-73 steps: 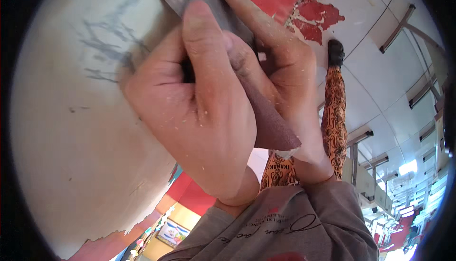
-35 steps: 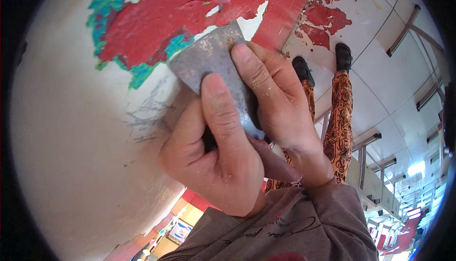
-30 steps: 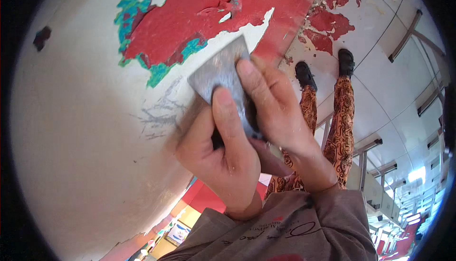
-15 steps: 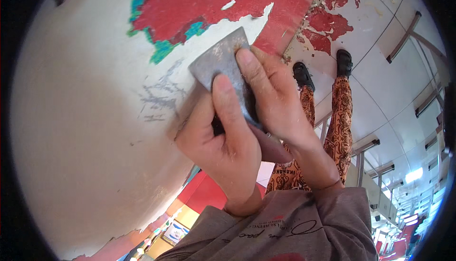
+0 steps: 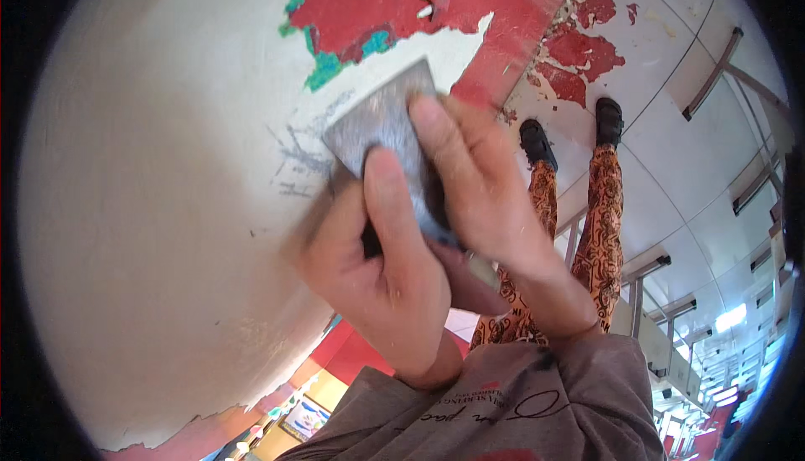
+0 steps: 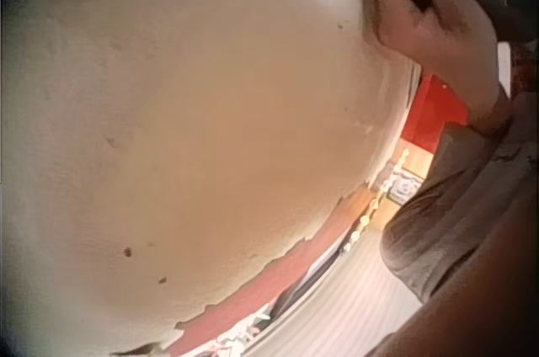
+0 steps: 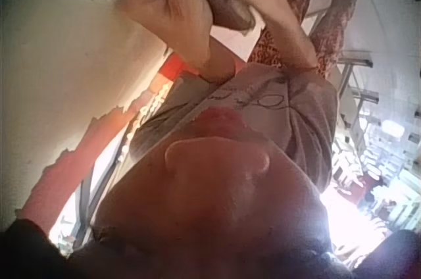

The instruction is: Scraping layers of old paint off a red wall using a putty knife and a secondary scraper tool.

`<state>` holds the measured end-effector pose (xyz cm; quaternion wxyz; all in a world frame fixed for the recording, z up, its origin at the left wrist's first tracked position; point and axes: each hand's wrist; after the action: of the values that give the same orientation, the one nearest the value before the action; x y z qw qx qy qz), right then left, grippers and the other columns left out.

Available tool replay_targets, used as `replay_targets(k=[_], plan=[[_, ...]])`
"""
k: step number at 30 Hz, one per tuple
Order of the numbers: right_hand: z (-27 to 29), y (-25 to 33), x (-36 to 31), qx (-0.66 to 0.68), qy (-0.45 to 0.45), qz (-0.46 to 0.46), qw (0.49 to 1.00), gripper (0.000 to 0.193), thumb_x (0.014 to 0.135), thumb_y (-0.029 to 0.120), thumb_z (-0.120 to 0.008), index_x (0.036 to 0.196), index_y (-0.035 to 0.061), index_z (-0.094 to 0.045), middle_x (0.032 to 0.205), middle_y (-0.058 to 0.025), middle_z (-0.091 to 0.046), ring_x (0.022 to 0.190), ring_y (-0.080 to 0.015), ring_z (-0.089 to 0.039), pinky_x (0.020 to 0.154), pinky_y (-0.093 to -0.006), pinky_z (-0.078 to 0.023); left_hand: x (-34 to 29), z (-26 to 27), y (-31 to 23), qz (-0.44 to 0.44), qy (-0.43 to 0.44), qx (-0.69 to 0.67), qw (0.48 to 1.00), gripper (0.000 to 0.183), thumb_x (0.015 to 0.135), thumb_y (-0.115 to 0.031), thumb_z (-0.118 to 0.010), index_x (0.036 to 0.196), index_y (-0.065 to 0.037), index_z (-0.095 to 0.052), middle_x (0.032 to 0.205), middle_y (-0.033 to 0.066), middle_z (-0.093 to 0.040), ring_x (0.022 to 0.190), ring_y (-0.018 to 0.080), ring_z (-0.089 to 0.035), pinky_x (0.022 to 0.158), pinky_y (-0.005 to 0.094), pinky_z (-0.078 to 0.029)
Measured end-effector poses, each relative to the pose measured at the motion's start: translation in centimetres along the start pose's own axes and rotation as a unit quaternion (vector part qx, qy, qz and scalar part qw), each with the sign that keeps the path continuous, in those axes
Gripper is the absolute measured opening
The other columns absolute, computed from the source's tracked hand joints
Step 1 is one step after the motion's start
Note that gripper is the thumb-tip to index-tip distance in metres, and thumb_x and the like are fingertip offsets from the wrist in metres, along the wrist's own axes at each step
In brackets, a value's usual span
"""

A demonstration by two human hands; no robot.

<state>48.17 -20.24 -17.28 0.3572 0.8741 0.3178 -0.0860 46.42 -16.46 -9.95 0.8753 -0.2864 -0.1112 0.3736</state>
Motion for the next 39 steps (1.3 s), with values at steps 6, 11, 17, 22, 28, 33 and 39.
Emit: replay_targets(k=[6,11,17,22,28,33,39], plan=[[-1.2,0.9,-0.6,0.052,0.020,-0.011,0.998,0.035,0.106,0.028,-0.044,0.105,-0.0029,-0.059,0.073,0.0008,-0.055,0.066,-0.0043,-0.046,0.056,-0.0231,-0.041,-1.2,0.3,-0.8,0.029,-0.069,-0.073,0.995,0.031,0.097,-0.013,-0.061,0.075,0.008,-0.061,0.060,-0.0033,-0.052,0.059,0.0025,-0.040,0.049,0.0232,-0.029],[-1.4,1.3,0.3,0.107,0.003,-0.025,0.994,0.033,0.106,0.027,-0.043,0.100,-0.0026,-0.058,0.071,0.0007,-0.054,0.066,-0.0050,-0.046,0.056,-0.0242,-0.041,-0.3,0.2,-1.8,0.079,-0.062,-0.074,0.992,0.031,0.097,-0.013,-0.060,0.074,0.008,-0.061,0.060,-0.0017,-0.054,0.060,0.0023,-0.040,0.049,0.0227,-0.030],[-2.9,2.8,-1.0,0.025,0.066,-0.031,0.997,0.030,0.105,0.025,-0.044,0.103,-0.0033,-0.055,0.071,-0.0022,-0.054,0.064,-0.0060,-0.046,0.056,-0.0258,-0.042,-1.3,2.9,-2.7,0.106,-0.071,-0.168,0.977,0.032,0.099,-0.015,-0.058,0.074,0.005,-0.064,0.060,-0.0010,-0.056,0.052,0.0017,-0.042,0.045,0.0218,-0.029],[-4.2,1.2,-1.4,0.042,0.046,0.045,0.997,0.028,0.105,0.023,-0.044,0.099,-0.0029,-0.054,0.072,-0.0059,-0.057,0.066,-0.0088,-0.048,0.058,-0.0280,-0.044,-1.9,3.5,-2.6,0.069,-0.113,-0.115,0.984,0.036,0.101,-0.018,-0.055,0.074,0.004,-0.065,0.059,-0.0002,-0.057,0.047,0.0024,-0.042,0.043,0.0222,-0.028],[-4.1,3.8,-1.2,0.001,0.053,0.026,0.998,0.033,0.106,0.029,-0.044,0.110,0.0000,-0.060,0.087,0.0024,-0.059,0.081,-0.0033,-0.050,0.070,-0.0199,-0.043,-1.0,3.9,-2.3,-0.013,-0.122,-0.111,0.986,0.035,0.100,-0.016,-0.056,0.072,0.005,-0.061,0.061,-0.0009,-0.057,0.054,0.0019,-0.041,0.046,0.0231,-0.026],[-5.2,6.2,-1.3,0.018,0.081,-0.034,0.996,0.029,0.105,0.023,-0.044,0.096,-0.0022,-0.054,0.071,-0.0082,-0.054,0.069,-0.0098,-0.048,0.059,-0.0291,-0.043,-1.3,5.7,-3.9,0.028,-0.104,-0.070,0.992,0.035,0.100,-0.014,-0.055,0.070,0.004,-0.060,0.059,-0.0011,-0.054,0.056,0.0013,-0.036,0.046,0.0230,-0.024],[-5.5,2.5,-2.8,0.028,0.010,0.048,0.998,0.030,0.106,0.025,-0.042,0.103,-0.0023,-0.055,0.076,-0.0009,-0.054,0.070,-0.0063,-0.046,0.060,-0.0247,-0.042,-2.3,5.8,-1.2,-0.002,-0.072,-0.081,0.994,0.038,0.099,-0.014,-0.056,0.067,0.006,-0.057,0.056,-0.0013,-0.053,0.052,0.0010,-0.039,0.046,0.0218,-0.025]])
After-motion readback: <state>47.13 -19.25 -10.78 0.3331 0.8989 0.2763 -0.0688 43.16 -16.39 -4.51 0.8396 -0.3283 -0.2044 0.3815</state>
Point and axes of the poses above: each hand's wrist, its own x-axis towards the middle knuckle, its own z-axis out of the back of the hand, y = z × x
